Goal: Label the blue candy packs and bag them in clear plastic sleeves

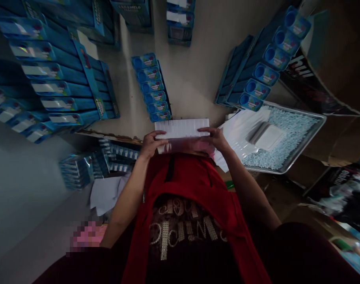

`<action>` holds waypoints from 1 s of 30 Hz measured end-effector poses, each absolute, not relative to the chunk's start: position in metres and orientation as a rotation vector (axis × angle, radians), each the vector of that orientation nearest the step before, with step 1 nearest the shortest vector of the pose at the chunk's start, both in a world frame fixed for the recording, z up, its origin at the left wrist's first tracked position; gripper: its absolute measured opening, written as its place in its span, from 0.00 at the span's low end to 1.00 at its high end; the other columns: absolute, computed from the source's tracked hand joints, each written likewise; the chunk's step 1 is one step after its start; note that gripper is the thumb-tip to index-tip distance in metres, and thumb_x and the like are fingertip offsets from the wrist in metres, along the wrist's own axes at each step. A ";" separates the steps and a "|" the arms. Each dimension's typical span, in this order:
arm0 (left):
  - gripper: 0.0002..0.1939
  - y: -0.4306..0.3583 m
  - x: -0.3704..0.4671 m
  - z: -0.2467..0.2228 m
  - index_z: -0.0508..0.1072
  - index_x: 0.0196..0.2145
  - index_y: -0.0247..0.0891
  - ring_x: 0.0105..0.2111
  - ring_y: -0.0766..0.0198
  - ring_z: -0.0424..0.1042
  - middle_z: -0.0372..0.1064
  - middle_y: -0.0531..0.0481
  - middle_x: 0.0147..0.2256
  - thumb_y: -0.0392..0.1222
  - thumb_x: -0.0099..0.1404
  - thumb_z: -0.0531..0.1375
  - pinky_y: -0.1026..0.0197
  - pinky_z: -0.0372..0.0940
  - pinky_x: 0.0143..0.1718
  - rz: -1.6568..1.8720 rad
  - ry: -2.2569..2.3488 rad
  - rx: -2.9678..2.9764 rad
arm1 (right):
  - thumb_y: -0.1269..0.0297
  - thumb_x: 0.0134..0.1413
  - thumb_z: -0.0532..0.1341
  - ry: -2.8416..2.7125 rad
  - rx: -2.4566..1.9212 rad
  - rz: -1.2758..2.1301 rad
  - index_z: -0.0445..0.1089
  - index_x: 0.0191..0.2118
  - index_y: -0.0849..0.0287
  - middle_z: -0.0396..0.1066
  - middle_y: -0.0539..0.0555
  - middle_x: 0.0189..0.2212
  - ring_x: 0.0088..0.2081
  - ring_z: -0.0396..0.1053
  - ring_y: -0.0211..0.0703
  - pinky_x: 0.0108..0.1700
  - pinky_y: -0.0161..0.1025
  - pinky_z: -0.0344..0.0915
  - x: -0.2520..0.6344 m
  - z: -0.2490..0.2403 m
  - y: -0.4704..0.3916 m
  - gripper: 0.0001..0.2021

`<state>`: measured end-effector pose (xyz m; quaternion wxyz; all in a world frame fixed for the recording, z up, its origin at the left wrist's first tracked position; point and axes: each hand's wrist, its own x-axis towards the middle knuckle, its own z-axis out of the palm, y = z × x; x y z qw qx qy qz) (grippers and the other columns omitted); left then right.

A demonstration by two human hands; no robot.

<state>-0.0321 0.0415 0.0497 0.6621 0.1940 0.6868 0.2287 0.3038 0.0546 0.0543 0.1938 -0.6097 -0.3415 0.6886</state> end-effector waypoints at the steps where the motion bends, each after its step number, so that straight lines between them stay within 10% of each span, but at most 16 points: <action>1: 0.30 0.040 -0.033 0.055 0.83 0.42 0.35 0.26 0.64 0.69 0.74 0.53 0.27 0.46 0.39 0.79 0.62 0.64 0.29 0.526 1.572 0.400 | 0.52 0.41 0.80 -0.922 -1.685 1.930 0.83 0.52 0.55 0.81 0.49 0.36 0.33 0.71 0.41 0.41 0.42 0.71 0.305 0.057 0.054 0.30; 9: 0.29 0.035 -0.032 0.095 0.88 0.49 0.41 0.45 0.55 0.80 0.83 0.47 0.44 0.47 0.49 0.80 0.57 0.73 0.47 0.596 1.656 0.718 | 0.57 0.64 0.71 -1.512 -1.889 1.255 0.87 0.52 0.53 0.75 0.53 0.35 0.37 0.71 0.47 0.45 0.48 0.72 0.297 0.086 0.057 0.14; 14: 0.13 0.037 -0.022 0.112 0.87 0.37 0.40 0.42 0.54 0.77 0.75 0.49 0.37 0.43 0.53 0.78 0.54 0.72 0.49 0.566 1.929 0.863 | 0.55 0.68 0.69 -1.951 -1.796 0.952 0.87 0.42 0.52 0.78 0.62 0.47 0.52 0.73 0.58 0.57 0.56 0.68 0.297 0.111 0.075 0.10; 19: 0.03 0.049 -0.036 0.158 0.84 0.31 0.42 0.58 0.40 0.74 0.75 0.39 0.50 0.38 0.60 0.74 0.36 0.63 0.67 0.364 2.049 1.506 | 0.59 0.76 0.61 -2.103 -1.469 1.319 0.83 0.44 0.54 0.83 0.54 0.38 0.42 0.77 0.47 0.54 0.46 0.68 0.299 0.144 0.089 0.12; 22: 0.16 0.069 -0.030 0.182 0.85 0.49 0.46 0.62 0.39 0.74 0.79 0.41 0.58 0.41 0.63 0.75 0.31 0.51 0.74 0.196 1.675 1.822 | 0.58 0.77 0.60 -1.953 -1.368 1.531 0.81 0.46 0.55 0.83 0.53 0.38 0.40 0.77 0.44 0.45 0.39 0.68 0.298 0.153 0.098 0.12; 26: 0.11 0.098 0.005 0.188 0.86 0.51 0.45 0.49 0.42 0.82 0.86 0.41 0.46 0.42 0.73 0.67 0.44 0.68 0.58 -0.126 1.437 1.826 | 0.57 0.77 0.60 -1.949 -1.388 1.642 0.79 0.46 0.57 0.82 0.54 0.38 0.38 0.76 0.43 0.43 0.39 0.68 0.304 0.152 0.114 0.13; 30: 0.11 0.122 0.024 0.179 0.89 0.42 0.44 0.44 0.41 0.83 0.86 0.40 0.40 0.48 0.74 0.66 0.49 0.68 0.44 -0.364 1.494 1.773 | 0.48 0.68 0.70 -2.392 -1.484 1.238 0.76 0.63 0.57 0.79 0.64 0.61 0.62 0.74 0.62 0.65 0.56 0.63 0.296 0.163 0.132 0.26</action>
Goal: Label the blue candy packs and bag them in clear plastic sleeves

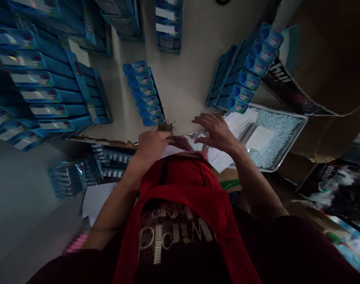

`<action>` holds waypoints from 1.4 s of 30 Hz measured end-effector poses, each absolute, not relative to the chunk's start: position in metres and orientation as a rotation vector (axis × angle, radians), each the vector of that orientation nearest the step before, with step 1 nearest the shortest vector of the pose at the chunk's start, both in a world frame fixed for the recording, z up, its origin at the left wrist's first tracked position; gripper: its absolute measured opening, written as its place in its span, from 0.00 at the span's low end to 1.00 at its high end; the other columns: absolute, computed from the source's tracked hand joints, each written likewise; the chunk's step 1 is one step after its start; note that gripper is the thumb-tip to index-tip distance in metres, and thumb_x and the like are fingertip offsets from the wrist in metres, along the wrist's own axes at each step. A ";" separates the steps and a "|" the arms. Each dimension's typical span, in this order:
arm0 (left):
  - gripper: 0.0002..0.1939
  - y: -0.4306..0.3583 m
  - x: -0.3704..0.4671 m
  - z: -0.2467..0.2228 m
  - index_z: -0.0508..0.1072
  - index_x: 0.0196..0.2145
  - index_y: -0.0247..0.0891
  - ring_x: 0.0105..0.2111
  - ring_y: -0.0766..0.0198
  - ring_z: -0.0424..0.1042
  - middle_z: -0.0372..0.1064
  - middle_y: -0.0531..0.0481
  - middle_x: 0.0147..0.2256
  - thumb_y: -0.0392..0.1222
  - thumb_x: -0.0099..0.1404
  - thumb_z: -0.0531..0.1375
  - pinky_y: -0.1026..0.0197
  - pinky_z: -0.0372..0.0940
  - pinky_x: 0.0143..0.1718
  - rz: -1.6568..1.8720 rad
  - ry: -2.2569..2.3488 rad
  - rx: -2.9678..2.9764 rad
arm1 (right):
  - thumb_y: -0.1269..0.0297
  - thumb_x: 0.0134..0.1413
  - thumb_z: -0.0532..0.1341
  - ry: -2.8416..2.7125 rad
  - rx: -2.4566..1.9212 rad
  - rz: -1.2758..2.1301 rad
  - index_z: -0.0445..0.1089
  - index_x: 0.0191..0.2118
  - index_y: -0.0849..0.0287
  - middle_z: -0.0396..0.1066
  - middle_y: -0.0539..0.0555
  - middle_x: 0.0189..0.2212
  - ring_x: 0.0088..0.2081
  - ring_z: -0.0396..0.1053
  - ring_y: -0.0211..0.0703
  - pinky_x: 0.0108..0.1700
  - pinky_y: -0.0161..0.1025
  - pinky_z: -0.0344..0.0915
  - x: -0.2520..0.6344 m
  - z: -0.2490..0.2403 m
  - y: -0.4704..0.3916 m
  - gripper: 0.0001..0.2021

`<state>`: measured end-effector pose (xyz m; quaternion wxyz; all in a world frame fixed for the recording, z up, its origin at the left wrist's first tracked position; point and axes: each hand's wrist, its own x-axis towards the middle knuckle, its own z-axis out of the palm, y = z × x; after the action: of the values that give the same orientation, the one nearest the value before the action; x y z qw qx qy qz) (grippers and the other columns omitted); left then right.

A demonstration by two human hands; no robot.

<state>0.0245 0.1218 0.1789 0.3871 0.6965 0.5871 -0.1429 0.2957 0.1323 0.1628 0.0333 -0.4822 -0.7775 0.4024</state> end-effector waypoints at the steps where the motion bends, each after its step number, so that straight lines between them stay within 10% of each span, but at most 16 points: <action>1: 0.11 0.126 0.025 0.177 0.89 0.41 0.45 0.45 0.41 0.83 0.86 0.40 0.40 0.49 0.74 0.66 0.50 0.68 0.43 -0.383 1.494 1.770 | 0.46 0.65 0.72 -2.490 -1.461 1.146 0.73 0.68 0.56 0.75 0.65 0.67 0.68 0.70 0.66 0.69 0.59 0.58 0.287 0.167 0.137 0.32; 10: 0.11 0.145 0.012 0.183 0.87 0.48 0.48 0.47 0.45 0.83 0.86 0.44 0.43 0.48 0.74 0.65 0.53 0.68 0.43 -0.334 1.448 1.782 | 0.65 0.79 0.56 -2.895 -1.347 1.277 0.81 0.54 0.57 0.86 0.58 0.43 0.42 0.80 0.50 0.50 0.45 0.61 0.209 0.177 0.158 0.14; 19: 0.11 0.137 0.005 0.165 0.87 0.43 0.46 0.44 0.49 0.83 0.87 0.46 0.43 0.48 0.77 0.63 0.54 0.67 0.44 -0.157 1.487 1.699 | 0.56 0.75 0.63 -2.490 -1.696 1.509 0.85 0.46 0.52 0.86 0.54 0.40 0.40 0.80 0.45 0.39 0.38 0.58 0.251 0.156 0.148 0.12; 28: 0.14 0.110 -0.077 0.115 0.86 0.28 0.41 0.28 0.59 0.75 0.81 0.49 0.27 0.55 0.55 0.75 0.60 0.63 0.31 0.318 1.667 1.013 | 0.33 0.48 0.75 -1.417 -1.565 2.176 0.85 0.36 0.58 0.78 0.51 0.26 0.27 0.69 0.39 0.31 0.37 0.61 0.281 0.108 0.146 0.28; 33: 0.16 0.081 -0.069 0.092 0.84 0.29 0.39 0.26 0.63 0.71 0.78 0.51 0.26 0.53 0.49 0.77 0.63 0.64 0.29 0.624 1.776 0.663 | 0.36 0.35 0.81 -0.956 -1.966 1.927 0.80 0.29 0.60 0.69 0.49 0.18 0.21 0.60 0.36 0.24 0.37 0.52 0.268 0.094 0.138 0.29; 42: 0.27 0.048 -0.075 0.074 0.85 0.35 0.36 0.29 0.63 0.73 0.79 0.49 0.30 0.64 0.51 0.76 0.63 0.68 0.32 0.655 1.657 0.413 | 0.35 0.57 0.66 -1.340 -2.156 1.782 0.81 0.33 0.60 0.68 0.50 0.20 0.23 0.64 0.40 0.27 0.38 0.58 0.263 0.067 0.140 0.28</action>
<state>-0.0748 0.0483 0.0743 0.6101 0.1788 0.7178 0.2839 0.2625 0.1403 0.0673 0.0203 -0.6950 -0.4319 0.5745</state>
